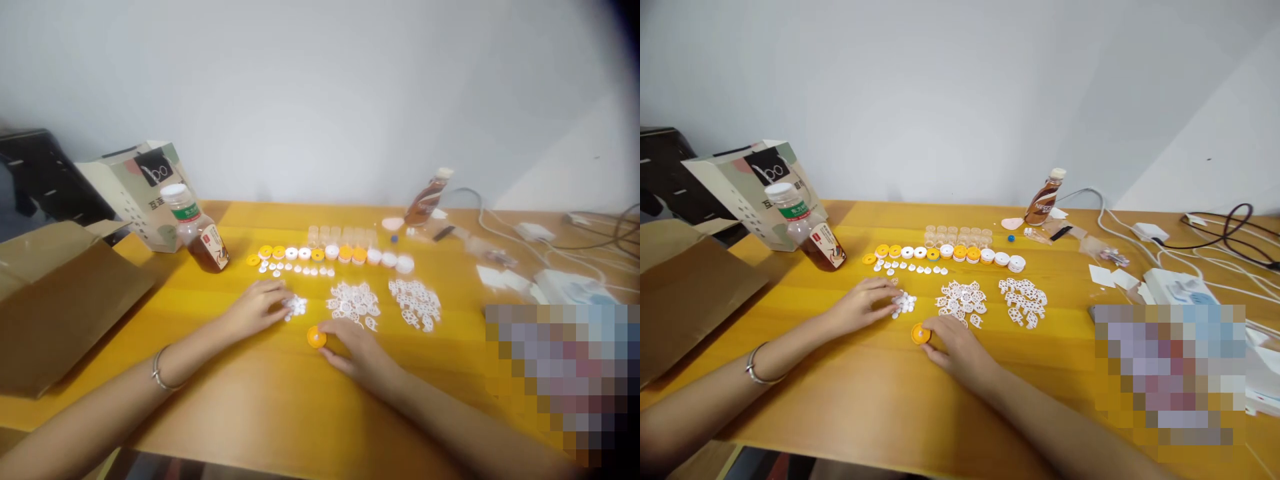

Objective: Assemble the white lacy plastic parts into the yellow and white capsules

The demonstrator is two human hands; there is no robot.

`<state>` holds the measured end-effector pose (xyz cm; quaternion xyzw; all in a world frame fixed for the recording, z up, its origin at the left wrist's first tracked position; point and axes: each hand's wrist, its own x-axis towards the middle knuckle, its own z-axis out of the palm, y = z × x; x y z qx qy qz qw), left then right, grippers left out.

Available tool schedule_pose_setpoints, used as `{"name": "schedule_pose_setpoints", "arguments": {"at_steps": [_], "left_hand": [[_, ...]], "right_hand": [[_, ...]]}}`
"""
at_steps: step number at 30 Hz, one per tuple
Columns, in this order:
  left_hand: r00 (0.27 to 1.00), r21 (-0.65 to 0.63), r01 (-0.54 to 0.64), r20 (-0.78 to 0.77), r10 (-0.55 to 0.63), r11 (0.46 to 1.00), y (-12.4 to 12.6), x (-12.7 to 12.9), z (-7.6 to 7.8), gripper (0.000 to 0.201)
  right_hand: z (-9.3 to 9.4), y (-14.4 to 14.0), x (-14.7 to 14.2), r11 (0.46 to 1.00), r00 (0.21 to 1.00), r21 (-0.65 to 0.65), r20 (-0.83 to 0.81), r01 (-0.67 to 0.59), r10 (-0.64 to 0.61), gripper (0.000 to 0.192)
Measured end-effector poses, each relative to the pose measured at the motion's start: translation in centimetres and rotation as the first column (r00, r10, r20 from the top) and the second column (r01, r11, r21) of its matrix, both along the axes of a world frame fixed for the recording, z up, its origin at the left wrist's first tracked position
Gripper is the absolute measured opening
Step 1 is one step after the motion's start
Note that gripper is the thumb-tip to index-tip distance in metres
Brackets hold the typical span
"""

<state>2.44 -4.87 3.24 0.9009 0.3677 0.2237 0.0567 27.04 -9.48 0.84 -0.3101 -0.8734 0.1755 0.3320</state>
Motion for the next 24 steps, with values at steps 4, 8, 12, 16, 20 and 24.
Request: {"name": "schedule_pose_setpoints", "arguments": {"at_steps": [4,8,12,16,20,24], "left_hand": [[0.999,-0.016,-0.022,0.027,0.023,1.000,0.2,0.0,-0.7,0.022],[0.997,-0.068,-0.018,0.079,0.023,0.997,0.7,0.1,-1.1,0.020],[0.991,-0.078,-0.011,0.133,0.021,0.997,0.9,0.4,-1.2,0.017],[0.968,-0.048,0.044,0.251,-0.030,0.998,-0.2,1.1,-1.3,0.018],[0.936,-0.055,0.168,0.322,-0.142,0.984,-2.1,2.2,-1.5,0.021],[0.911,-0.101,0.221,0.376,-0.168,0.970,-3.1,2.9,-1.8,0.020]], "right_hand": [[0.1,0.1,0.1,1.000,1.000,-0.031,0.022,0.001,0.000,0.026],[0.1,0.2,0.1,0.998,1.000,-0.062,0.019,-0.002,0.003,0.029],[0.0,0.3,0.1,0.997,1.000,-0.079,-0.001,0.002,-0.002,0.029],[0.0,0.2,0.0,0.996,0.999,-0.084,-0.035,-0.006,0.003,0.028],[0.2,0.1,0.0,0.997,0.999,-0.079,-0.045,-0.005,0.001,0.028],[0.6,0.2,0.1,0.997,0.999,-0.070,-0.042,-0.019,0.016,0.028]]}}
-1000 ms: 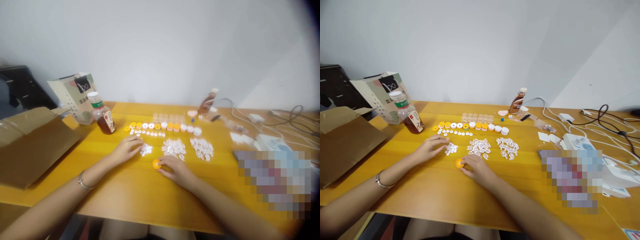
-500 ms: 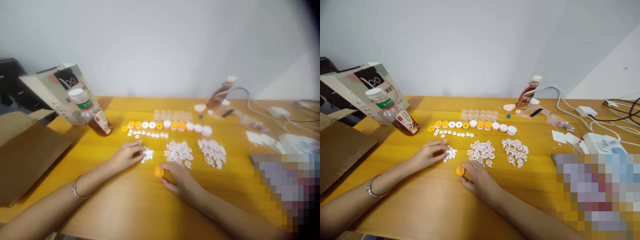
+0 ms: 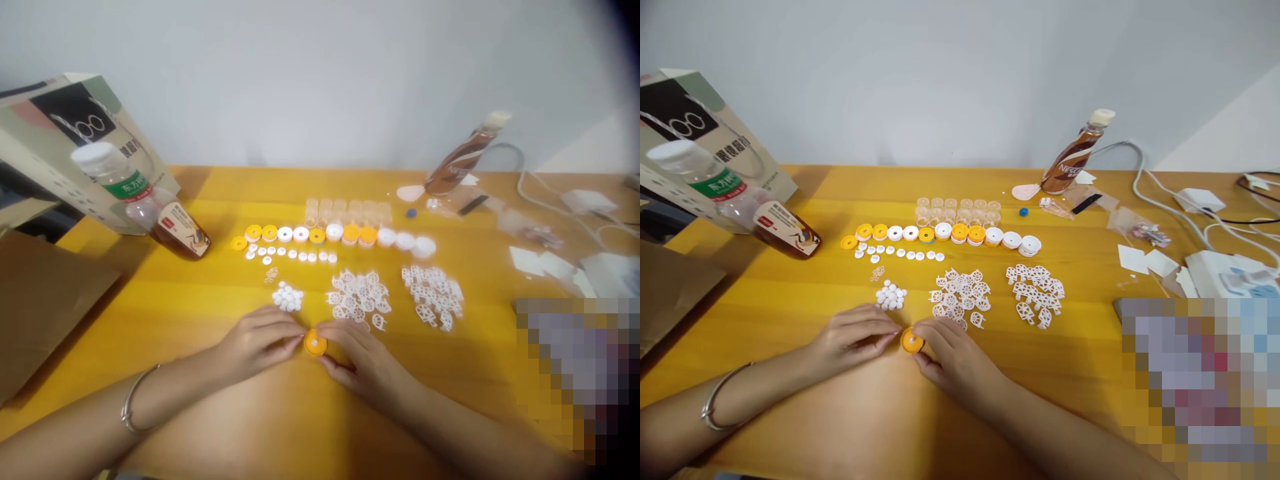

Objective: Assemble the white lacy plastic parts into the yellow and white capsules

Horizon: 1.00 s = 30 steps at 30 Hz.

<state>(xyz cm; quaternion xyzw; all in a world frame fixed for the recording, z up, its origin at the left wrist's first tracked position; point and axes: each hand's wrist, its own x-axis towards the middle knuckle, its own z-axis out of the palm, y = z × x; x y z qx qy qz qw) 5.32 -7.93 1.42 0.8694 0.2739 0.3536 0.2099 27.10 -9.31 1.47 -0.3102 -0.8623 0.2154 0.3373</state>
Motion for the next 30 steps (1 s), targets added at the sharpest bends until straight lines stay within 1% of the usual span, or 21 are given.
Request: {"name": "schedule_pose_setpoints", "arguments": {"at_steps": [5,9,11,13,16,20,23,30], "left_hand": [[0.999,-0.088,-0.036,0.004,0.036,0.995,0.0,0.4,0.0,0.013],[1.000,-0.121,-0.030,-0.013,0.029,0.992,0.2,0.8,0.3,0.012],[0.999,-0.136,-0.029,-0.029,0.025,0.990,0.2,1.1,0.4,0.012],[0.998,-0.141,-0.010,-0.057,0.002,0.990,0.2,1.4,0.4,0.013],[0.996,-0.149,0.021,-0.087,-0.034,0.989,0.1,1.7,0.3,0.014],[0.998,-0.178,-0.018,-0.063,0.007,0.984,0.0,1.7,0.0,0.014],[0.999,-0.190,-0.018,-0.051,0.008,0.982,0.0,1.6,0.0,0.013],[0.999,-0.155,-0.031,-0.048,0.023,0.987,-0.2,1.7,-0.1,0.015]], "right_hand": [[-0.2,-0.1,0.3,0.999,1.000,0.041,0.014,0.016,-0.016,0.020],[-0.5,-0.3,0.6,0.996,0.998,0.080,0.053,-0.027,0.023,0.017],[-0.4,-0.4,0.6,0.995,0.997,0.093,0.077,-0.039,0.032,0.013],[-0.2,-0.5,0.7,0.995,0.994,0.096,0.105,-0.039,0.029,0.011],[-0.1,-0.7,0.7,0.994,0.994,0.106,0.113,-0.015,0.003,0.014],[-0.3,-0.7,0.6,0.993,0.995,0.116,0.098,-0.004,-0.008,0.017],[-0.4,-0.7,0.6,0.993,0.995,0.121,0.101,-0.006,-0.007,0.018],[-0.7,-0.7,0.6,0.991,0.997,0.131,0.071,-0.006,-0.004,0.015]]}}
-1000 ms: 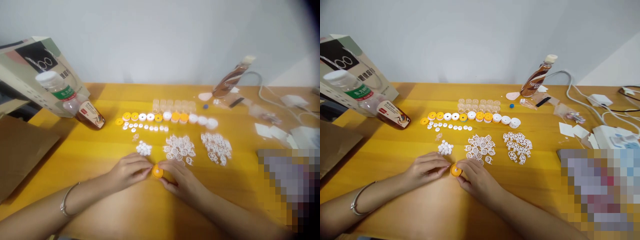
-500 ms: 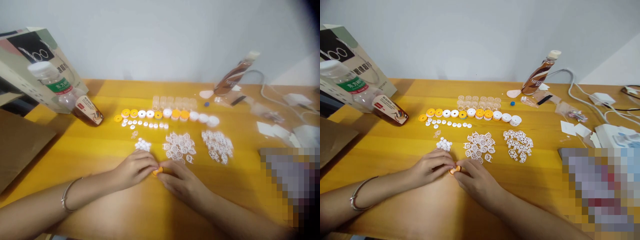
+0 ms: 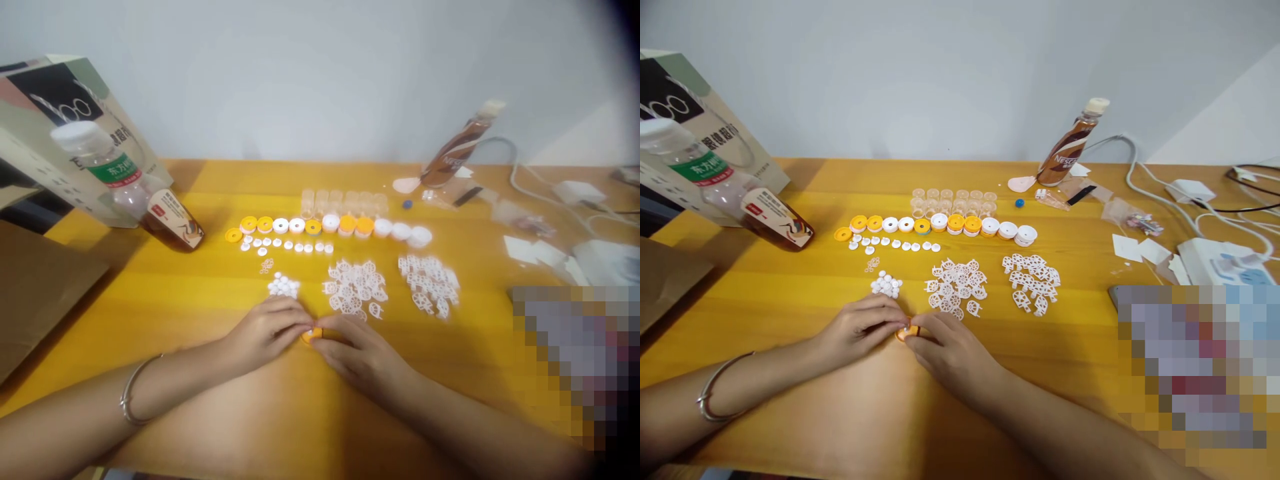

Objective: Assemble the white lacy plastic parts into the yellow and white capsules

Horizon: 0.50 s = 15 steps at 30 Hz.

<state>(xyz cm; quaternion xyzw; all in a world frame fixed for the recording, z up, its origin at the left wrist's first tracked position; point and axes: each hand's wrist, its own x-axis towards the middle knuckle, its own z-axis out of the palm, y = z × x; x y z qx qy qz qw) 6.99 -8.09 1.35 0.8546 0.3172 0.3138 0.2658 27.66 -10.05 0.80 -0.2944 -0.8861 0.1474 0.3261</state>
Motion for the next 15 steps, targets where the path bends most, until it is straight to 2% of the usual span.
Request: {"name": "schedule_pose_setpoints", "arguments": {"at_steps": [9,15], "left_hand": [[1.000,0.070,0.005,-0.014,-0.004,0.998,0.03,-0.34,-0.66,0.021],[0.997,0.108,-0.009,-0.070,0.016,0.994,-0.09,-0.36,-0.43,0.022]], "right_hand": [[-0.12,-0.07,-0.14,1.000,1.000,0.002,0.004,0.021,-0.021,0.015],[-0.20,-0.17,-0.13,0.999,1.000,0.020,0.002,0.030,-0.030,0.014]]}}
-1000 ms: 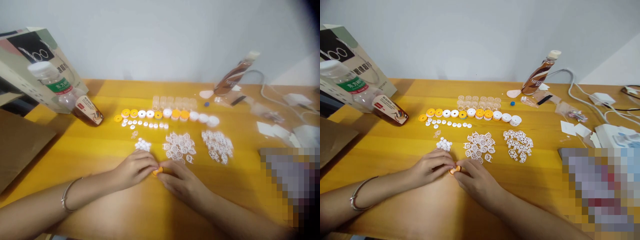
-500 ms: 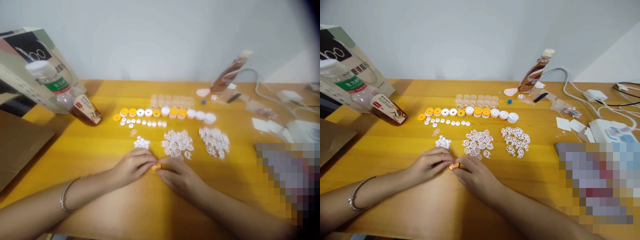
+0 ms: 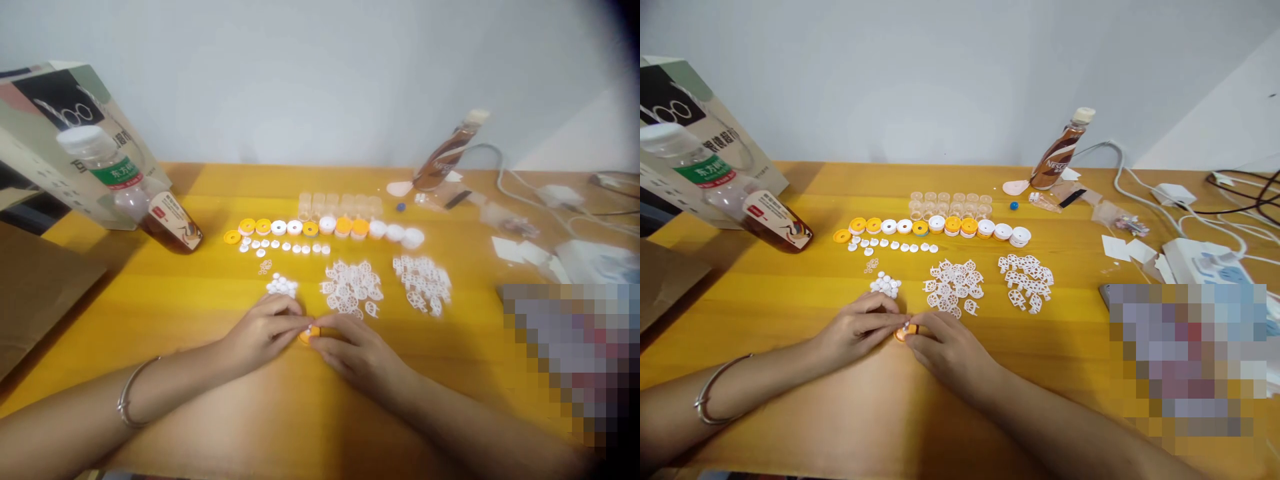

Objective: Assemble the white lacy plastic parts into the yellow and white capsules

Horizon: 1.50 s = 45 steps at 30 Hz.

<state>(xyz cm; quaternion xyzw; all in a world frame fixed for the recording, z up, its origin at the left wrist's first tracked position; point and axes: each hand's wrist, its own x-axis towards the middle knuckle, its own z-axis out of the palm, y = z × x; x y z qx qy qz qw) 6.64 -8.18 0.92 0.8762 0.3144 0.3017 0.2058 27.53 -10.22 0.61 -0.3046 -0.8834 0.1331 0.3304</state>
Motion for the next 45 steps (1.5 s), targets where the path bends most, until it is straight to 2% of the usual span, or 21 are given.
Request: {"name": "schedule_pose_setpoints", "arguments": {"at_steps": [10,18,33,36,40,45], "left_hand": [[1.000,0.104,0.000,-0.019,0.002,0.995,-0.1,-0.7,0.1,0.027],[0.986,0.183,0.069,-0.161,-0.039,0.981,-0.7,-1.3,0.4,0.031],[0.966,0.188,0.110,-0.252,-0.060,0.976,-0.9,-1.4,0.8,0.033],[0.984,0.263,0.034,-0.175,0.013,0.964,-0.4,-1.8,0.7,0.029],[0.965,0.337,-0.175,-0.126,0.228,0.925,0.9,-2.7,0.5,0.019],[0.938,0.369,-0.216,-0.178,0.297,0.904,1.7,-2.9,0.3,0.016]], "right_hand": [[-0.2,0.1,0.1,1.000,1.000,0.000,-0.024,-0.011,0.011,0.015],[0.1,0.0,0.1,1.000,1.000,-0.011,-0.017,0.001,-0.002,0.015],[0.0,0.1,0.1,0.999,1.000,-0.030,-0.014,-0.021,0.021,0.014],[-0.1,0.1,0.1,0.999,0.999,-0.022,-0.029,-0.025,0.024,0.015],[-0.3,0.1,0.2,0.999,0.999,-0.020,-0.031,-0.033,0.032,0.015],[-0.3,0.2,0.2,0.999,0.999,-0.024,-0.018,-0.039,0.039,0.014]]}}
